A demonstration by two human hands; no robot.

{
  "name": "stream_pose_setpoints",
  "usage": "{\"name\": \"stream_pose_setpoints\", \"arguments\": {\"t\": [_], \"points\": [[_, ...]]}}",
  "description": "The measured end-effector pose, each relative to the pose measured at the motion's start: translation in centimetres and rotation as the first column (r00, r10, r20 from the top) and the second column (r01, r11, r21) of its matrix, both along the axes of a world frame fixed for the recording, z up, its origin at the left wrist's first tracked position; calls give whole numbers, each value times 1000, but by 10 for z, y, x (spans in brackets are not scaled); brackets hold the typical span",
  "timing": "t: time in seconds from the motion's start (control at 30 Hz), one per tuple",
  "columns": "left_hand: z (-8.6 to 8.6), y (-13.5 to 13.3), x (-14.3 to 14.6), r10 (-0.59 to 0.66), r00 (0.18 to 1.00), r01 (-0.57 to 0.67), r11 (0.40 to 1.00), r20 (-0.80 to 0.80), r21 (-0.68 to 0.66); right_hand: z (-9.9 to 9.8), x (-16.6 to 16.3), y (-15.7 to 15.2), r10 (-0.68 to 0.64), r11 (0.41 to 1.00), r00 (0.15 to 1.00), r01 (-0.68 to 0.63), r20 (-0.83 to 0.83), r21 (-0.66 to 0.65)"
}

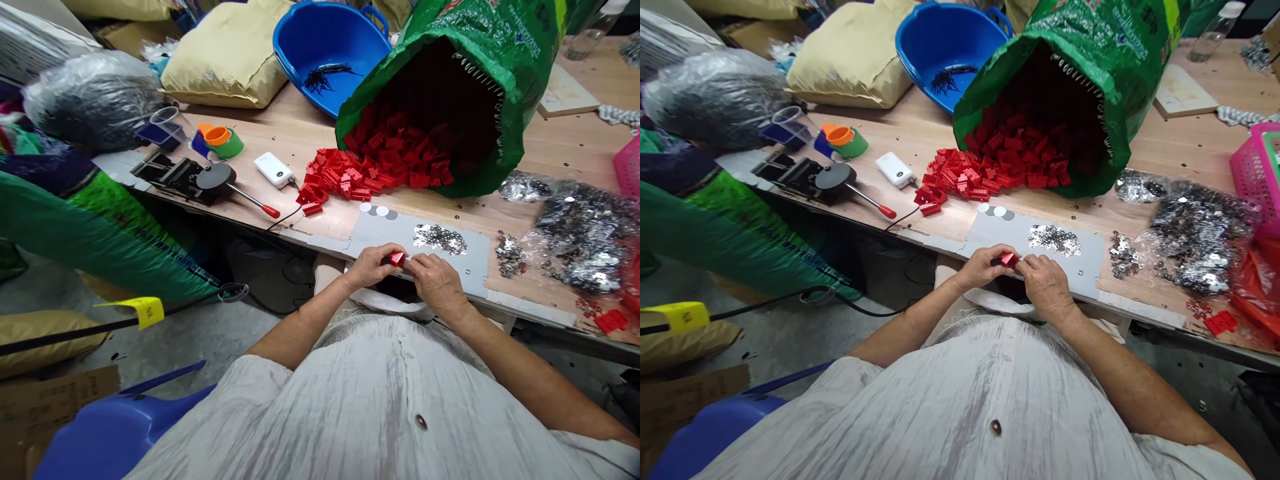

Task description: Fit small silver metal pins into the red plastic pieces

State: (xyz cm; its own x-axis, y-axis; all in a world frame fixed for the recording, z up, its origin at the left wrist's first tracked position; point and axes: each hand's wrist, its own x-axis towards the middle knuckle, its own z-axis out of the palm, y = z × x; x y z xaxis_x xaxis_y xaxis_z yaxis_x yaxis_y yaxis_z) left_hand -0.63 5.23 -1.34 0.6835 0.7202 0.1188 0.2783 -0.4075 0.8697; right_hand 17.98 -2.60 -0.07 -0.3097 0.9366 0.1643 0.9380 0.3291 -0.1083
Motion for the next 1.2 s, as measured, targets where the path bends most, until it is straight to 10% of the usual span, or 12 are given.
{"name": "stream_pose_setpoints", "arguments": {"t": [1.2], "points": [[0, -1, 1, 17, 1000, -17, 1000, -8, 12, 9, -1, 7, 18, 997, 999, -16, 29, -79]]}}
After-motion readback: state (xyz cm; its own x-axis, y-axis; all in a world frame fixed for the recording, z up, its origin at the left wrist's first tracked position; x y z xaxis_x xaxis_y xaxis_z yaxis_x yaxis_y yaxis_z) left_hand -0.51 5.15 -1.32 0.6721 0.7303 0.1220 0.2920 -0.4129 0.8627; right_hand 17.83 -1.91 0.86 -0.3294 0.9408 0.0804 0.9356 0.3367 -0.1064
